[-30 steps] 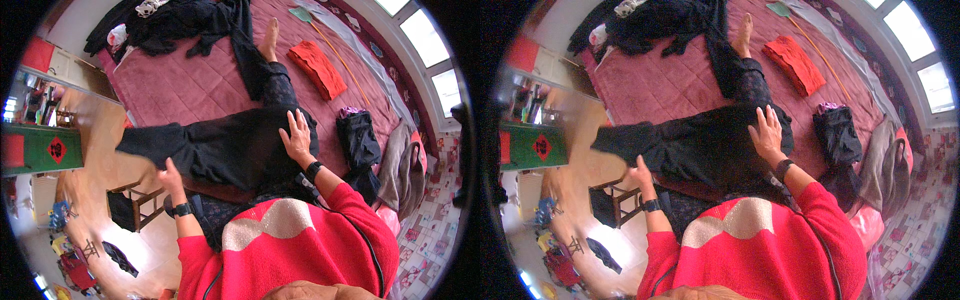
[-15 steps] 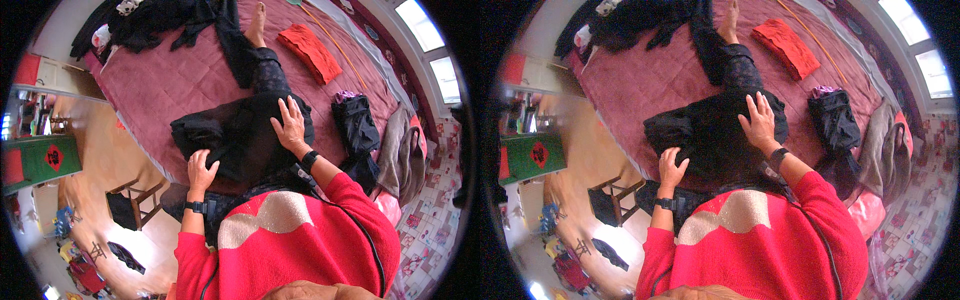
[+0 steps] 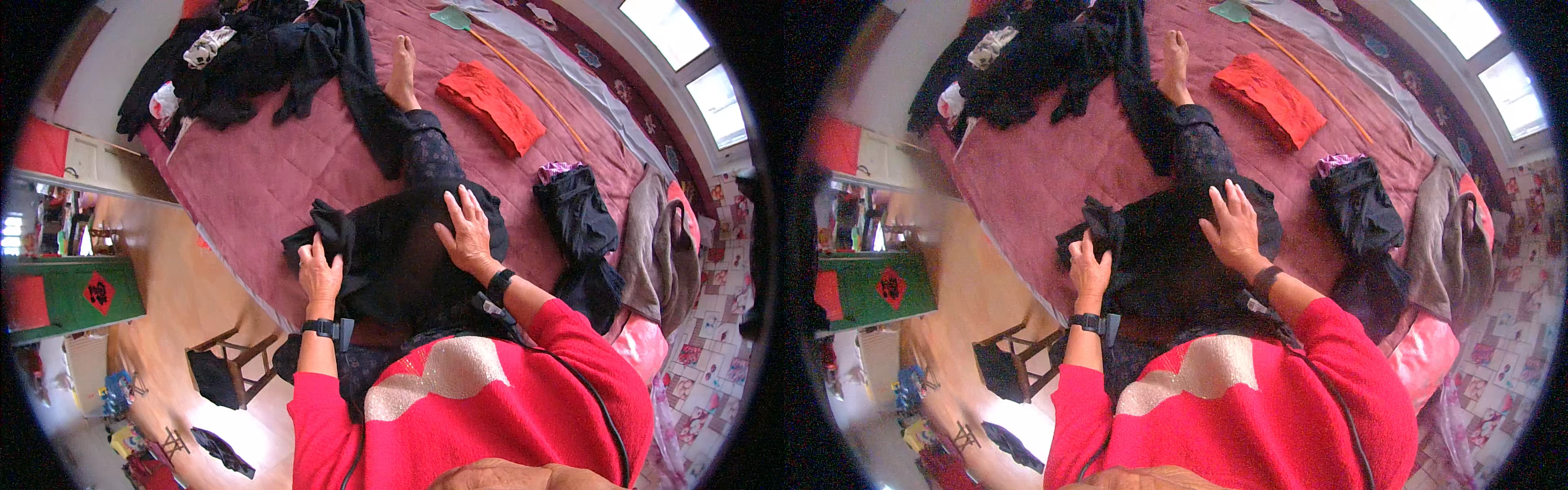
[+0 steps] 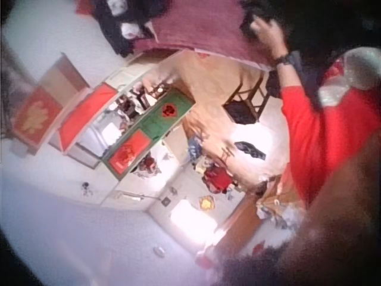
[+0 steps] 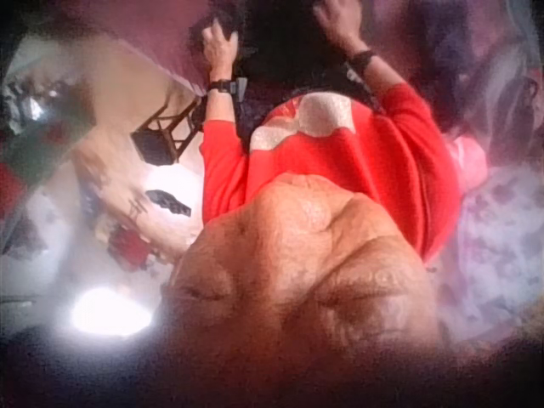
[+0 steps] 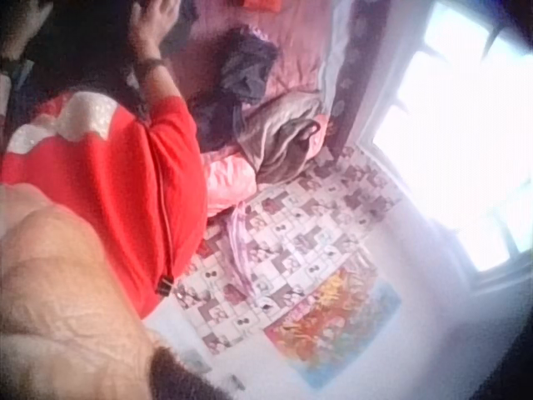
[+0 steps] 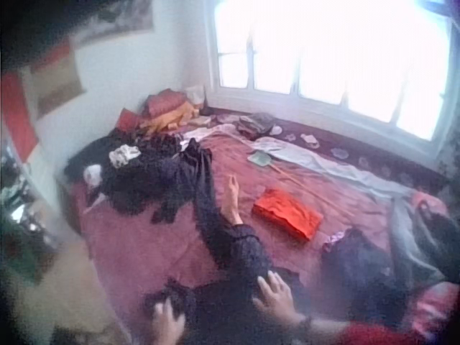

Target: The person lies on a bed and folds several black garments by hand. They smooth and align each item, fold it into a compact rectangle, and place it on the bed. The process repeats for multiple pieces of clothing.

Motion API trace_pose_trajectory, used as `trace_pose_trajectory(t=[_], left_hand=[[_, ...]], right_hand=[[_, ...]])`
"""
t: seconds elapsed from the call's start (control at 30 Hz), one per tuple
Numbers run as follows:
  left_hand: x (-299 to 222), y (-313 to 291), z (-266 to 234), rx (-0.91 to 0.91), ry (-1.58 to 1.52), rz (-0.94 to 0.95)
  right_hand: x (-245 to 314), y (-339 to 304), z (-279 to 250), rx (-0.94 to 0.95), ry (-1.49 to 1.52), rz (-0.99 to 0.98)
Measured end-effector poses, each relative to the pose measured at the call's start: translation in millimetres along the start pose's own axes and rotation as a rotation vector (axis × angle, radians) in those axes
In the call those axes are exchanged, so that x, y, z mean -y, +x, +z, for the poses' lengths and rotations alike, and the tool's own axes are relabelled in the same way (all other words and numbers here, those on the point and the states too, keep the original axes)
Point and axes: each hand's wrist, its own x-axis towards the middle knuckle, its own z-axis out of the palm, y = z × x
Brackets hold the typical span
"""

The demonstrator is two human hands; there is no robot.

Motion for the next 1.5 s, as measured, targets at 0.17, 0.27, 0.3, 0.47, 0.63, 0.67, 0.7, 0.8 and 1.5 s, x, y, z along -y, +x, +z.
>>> trace_pose_trajectory(t=[0.17, 0.27, 0.3, 0.47, 0.63, 0.67, 0.7, 0.8, 1.5], left_hand=[[12, 7, 0, -0.083, 0.029, 0.04], [22, 10, -2, -0.135, 0.243, 0.064], [25, 11, -4, -0.152, 0.255, 0.05], [42, 19, -13, -0.157, 0.023, 0.041], [71, 22, -19, -0.227, -0.645, -0.274], [76, 25, -20, -0.239, -0.76, -0.371], [81, 24, -20, -0.281, -0.83, -0.349], [93, 23, -20, -0.216, -0.936, -0.372], [40, 16, -15, -0.166, -0.2, -0.05]], right_hand=[[-1, 1, 0, 0.024, -0.014, 0.01], [-1, 1, -1, 0.007, 0.0, -0.006], [0, 1, -2, -0.04, 0.006, -0.048], [0, 2, 0, 0.013, 0.005, 0.025], [-1, 3, 6, -0.056, -0.016, -0.043], [-1, 3, 7, -0.018, -0.018, -0.001], [-1, 3, 7, -0.023, -0.019, -0.008], [-1, 3, 8, -0.017, -0.028, -0.007], [1, 6, 9, -0.018, -0.051, -0.007]])
